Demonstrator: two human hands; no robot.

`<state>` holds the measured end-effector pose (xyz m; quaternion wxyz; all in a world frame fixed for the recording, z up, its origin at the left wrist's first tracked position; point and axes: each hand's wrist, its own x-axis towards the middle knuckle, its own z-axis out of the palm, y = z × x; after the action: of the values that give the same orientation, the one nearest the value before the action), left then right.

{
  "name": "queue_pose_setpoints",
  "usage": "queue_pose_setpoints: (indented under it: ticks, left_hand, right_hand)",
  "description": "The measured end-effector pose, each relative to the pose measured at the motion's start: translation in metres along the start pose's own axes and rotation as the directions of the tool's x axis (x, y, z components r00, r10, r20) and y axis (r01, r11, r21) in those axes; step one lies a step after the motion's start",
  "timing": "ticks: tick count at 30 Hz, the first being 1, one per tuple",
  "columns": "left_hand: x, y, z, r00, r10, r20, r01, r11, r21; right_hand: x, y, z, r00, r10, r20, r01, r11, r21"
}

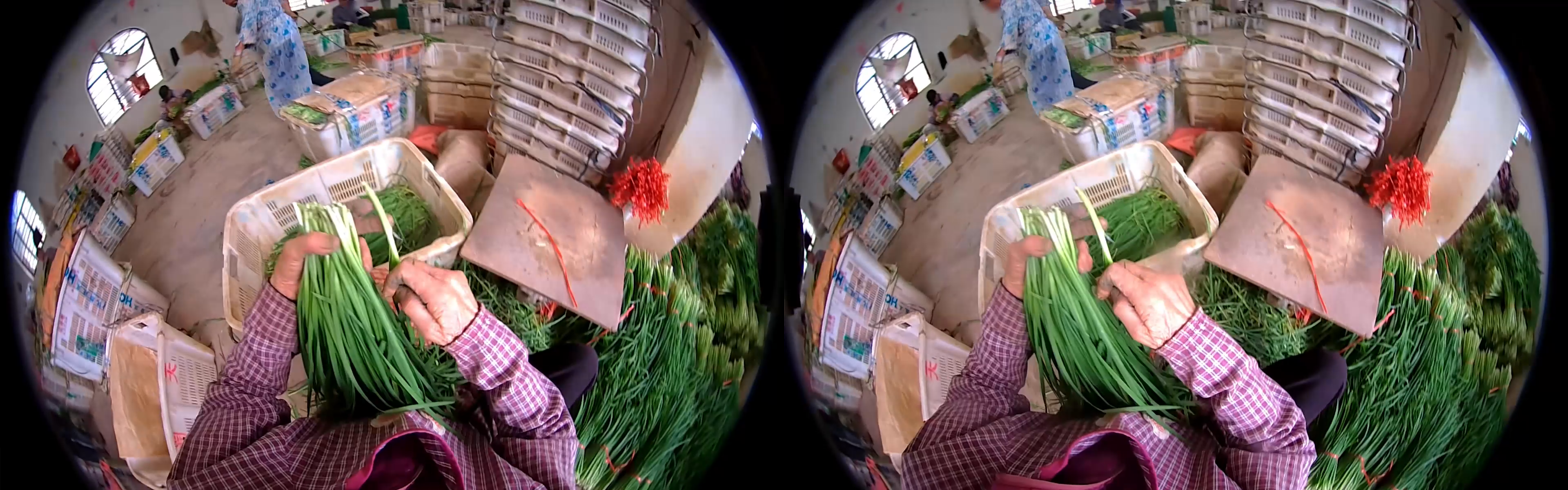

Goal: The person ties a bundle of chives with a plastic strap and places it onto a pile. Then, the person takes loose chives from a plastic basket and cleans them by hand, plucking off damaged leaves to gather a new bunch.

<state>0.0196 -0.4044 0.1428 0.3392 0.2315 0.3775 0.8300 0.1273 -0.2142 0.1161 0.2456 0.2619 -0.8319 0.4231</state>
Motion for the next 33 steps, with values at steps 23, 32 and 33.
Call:
queue_pose_setpoints:
  ticks: [23,32,33]
  left_hand:
    - [-0.004,0.128,-0.046,0.801,0.59,-0.101,-0.588,0.807,0.053]
    - [0.027,0.075,0.002,0.959,0.258,-0.116,-0.236,0.956,0.173]
    - [0.031,0.068,0.025,0.919,0.388,-0.065,-0.361,0.898,0.251]
  right_hand:
    - [-0.119,0.118,-0.054,0.661,0.75,0.019,-0.455,0.42,-0.785]
    - [0.071,-0.004,-0.043,0.968,-0.064,-0.244,0.017,0.982,-0.188]
    - [0.084,-0.005,-0.028,0.973,-0.078,-0.215,0.048,0.989,-0.141]
